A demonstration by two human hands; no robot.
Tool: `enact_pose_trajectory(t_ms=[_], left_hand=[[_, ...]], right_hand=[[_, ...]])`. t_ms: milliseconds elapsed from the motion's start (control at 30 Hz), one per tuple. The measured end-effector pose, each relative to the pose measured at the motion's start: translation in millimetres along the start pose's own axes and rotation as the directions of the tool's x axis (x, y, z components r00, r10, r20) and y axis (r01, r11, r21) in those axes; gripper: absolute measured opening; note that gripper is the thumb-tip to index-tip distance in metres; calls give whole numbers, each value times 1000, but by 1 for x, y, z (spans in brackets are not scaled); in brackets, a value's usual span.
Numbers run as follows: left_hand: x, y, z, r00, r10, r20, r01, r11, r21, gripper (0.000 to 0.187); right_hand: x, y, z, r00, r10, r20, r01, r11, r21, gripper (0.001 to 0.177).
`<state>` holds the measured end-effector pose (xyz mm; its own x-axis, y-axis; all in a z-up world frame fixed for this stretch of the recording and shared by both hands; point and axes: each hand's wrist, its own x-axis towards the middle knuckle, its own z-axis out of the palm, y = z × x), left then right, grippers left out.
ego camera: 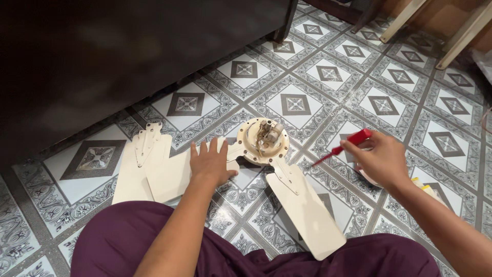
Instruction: The person sits on the floor and uses a red screwdriver to loosen and remove screws from the blades of a ceiling fan. They detach one blade and set it aside, then continue to loosen screws on the remaining blades.
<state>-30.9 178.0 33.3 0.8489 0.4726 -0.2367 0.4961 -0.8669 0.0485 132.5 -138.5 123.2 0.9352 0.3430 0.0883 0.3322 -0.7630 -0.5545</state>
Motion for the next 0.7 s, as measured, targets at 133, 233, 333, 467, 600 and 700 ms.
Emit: enact_pose_trajectory(t_ms=[133, 233, 333, 467, 600, 700], left_hand=[[-9, 7, -8, 997, -8, 83, 4, 999, 47, 112], [-20, 19, -11, 991, 0, 137, 0, 1000, 2, 119], [-27, 30, -8, 992, 54, 113, -48, 998, -47, 120], [-24, 36, 1, 993, 97, 71, -90, 991, -103, 116], [-18, 33, 6, 991, 120, 62, -116, 991, -64, 106], [-15, 30, 7, 989, 125, 79, -121, 991, -52, 101]], right_hand=[[1, -17, 9, 996, 91, -17, -81, 944, 320, 41], [3, -26, 20, 992, 122, -18, -106, 921, 374, 39], [7, -33, 30, 993, 114, -28, -92, 905, 415, 39], [15, -37, 40, 993, 108, -44, -76, 889, 452, 38], [21, -40, 47, 995, 77, -60, -45, 904, 424, 38], [22, -43, 52, 997, 62, -52, -37, 922, 386, 40]])
